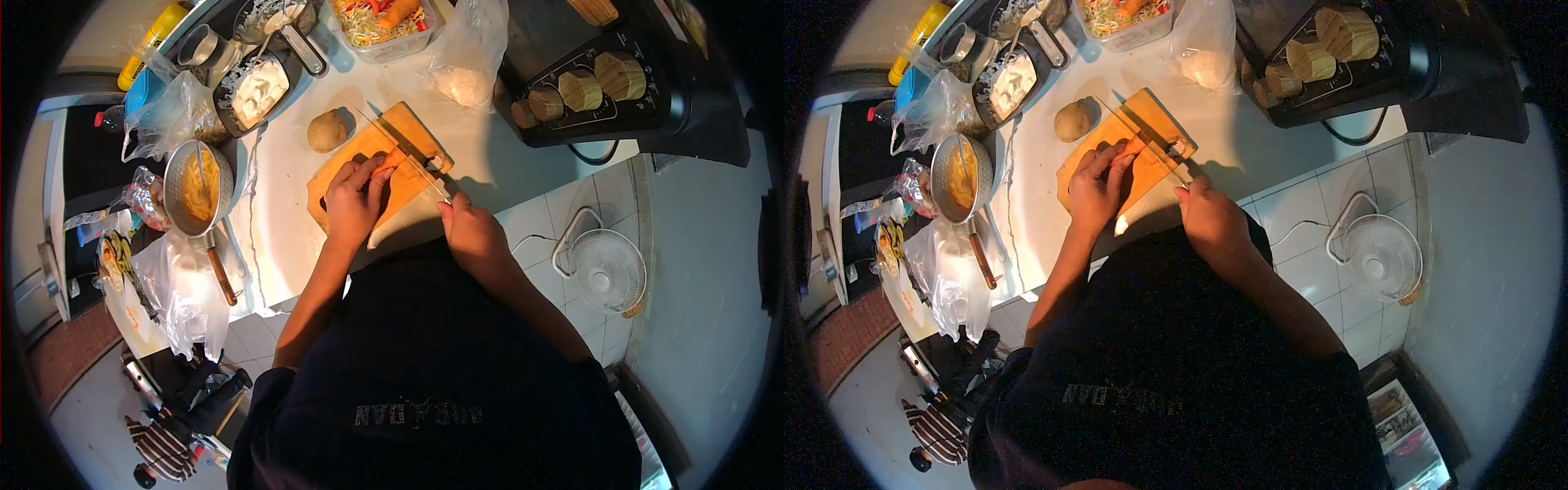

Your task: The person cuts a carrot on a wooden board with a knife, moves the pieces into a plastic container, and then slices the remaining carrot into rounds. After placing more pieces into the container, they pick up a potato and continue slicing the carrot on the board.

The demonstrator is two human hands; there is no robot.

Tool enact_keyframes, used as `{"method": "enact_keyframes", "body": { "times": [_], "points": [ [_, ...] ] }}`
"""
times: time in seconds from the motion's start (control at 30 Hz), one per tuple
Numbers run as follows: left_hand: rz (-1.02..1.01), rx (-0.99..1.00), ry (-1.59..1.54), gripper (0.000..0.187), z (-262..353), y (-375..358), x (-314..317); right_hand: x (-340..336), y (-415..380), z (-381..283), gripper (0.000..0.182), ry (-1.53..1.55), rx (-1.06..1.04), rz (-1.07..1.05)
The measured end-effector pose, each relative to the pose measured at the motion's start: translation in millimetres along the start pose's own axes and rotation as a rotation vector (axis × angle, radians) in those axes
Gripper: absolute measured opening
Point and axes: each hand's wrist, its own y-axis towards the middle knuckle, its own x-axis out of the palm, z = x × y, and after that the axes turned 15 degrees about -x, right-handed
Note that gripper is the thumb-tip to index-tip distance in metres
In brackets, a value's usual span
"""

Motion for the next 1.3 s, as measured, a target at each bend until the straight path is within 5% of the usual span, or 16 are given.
{"method": "enact_keyframes", "body": {
  "times": [1.3],
  "points": [
    [0.135,0.042,-0.033,0.019,-2,1,7,5,9,18,0.034,-0.079,0.007,0.016]
  ]
}}
